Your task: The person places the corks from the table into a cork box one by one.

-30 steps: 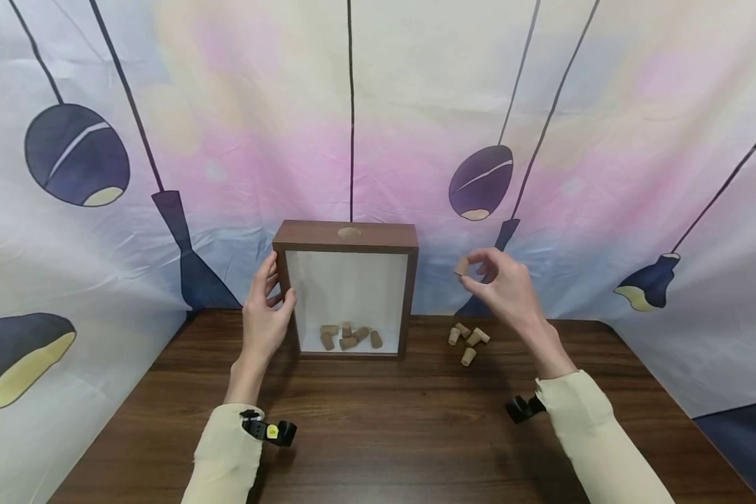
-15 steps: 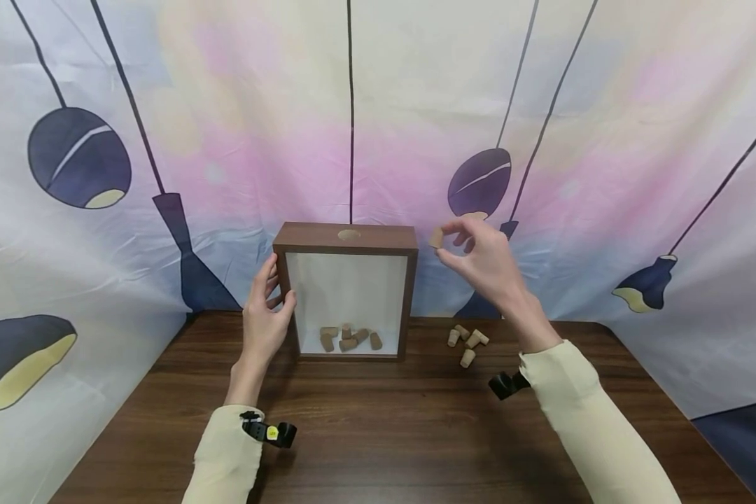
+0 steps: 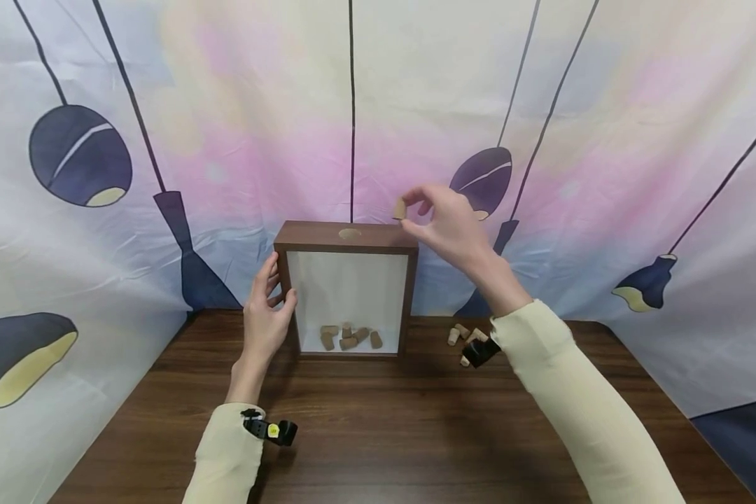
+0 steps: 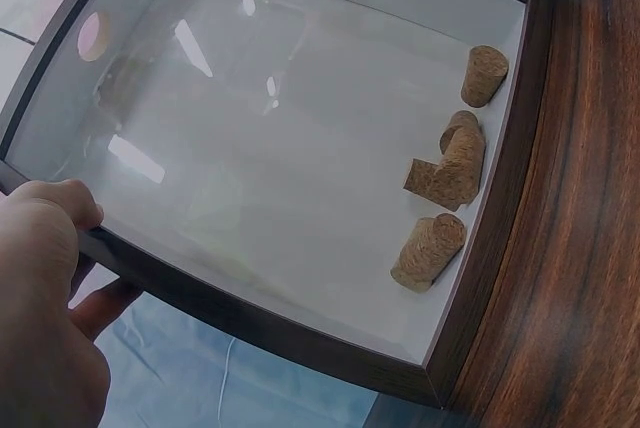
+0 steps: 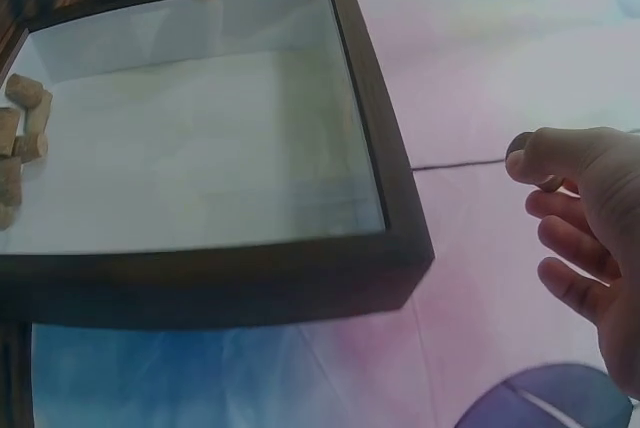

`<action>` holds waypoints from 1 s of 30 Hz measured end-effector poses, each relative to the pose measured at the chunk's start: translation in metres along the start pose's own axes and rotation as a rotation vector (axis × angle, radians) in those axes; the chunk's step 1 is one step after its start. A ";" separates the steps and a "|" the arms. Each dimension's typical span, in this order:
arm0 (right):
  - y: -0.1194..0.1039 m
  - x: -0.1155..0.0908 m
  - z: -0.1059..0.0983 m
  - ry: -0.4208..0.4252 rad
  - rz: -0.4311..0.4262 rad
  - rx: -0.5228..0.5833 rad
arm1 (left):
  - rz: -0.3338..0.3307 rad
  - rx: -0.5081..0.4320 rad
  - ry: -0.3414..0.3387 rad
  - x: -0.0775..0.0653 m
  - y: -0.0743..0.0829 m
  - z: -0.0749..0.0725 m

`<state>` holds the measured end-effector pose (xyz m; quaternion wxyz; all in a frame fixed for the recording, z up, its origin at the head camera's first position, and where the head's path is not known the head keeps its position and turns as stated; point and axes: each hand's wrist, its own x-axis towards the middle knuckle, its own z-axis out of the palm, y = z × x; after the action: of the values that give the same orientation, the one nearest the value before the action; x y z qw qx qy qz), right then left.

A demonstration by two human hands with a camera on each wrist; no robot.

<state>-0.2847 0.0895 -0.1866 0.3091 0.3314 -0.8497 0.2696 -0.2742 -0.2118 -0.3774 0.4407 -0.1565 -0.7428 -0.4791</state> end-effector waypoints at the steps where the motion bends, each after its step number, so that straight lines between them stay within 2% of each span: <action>1: -0.003 0.004 0.002 -0.012 -0.004 0.004 | -0.003 0.007 0.000 0.000 0.000 0.000; 8: -0.018 0.031 0.019 -0.101 -0.050 0.023 | -0.009 0.025 0.002 0.002 -0.002 -0.001; 16: -0.031 0.045 0.041 -0.276 0.037 0.021 | 0.006 0.015 0.001 0.004 0.000 -0.001; 22: -0.034 0.050 0.055 -0.376 0.051 0.010 | -0.010 0.018 -0.008 0.003 0.001 0.000; 30: -0.031 0.044 0.062 -0.389 0.080 -0.017 | 0.000 0.009 -0.003 0.002 0.002 0.001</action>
<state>-0.3097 0.0112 -0.1889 0.1309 0.3405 -0.9082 0.2054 -0.2748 -0.2107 -0.3749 0.4404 -0.1554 -0.7455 -0.4755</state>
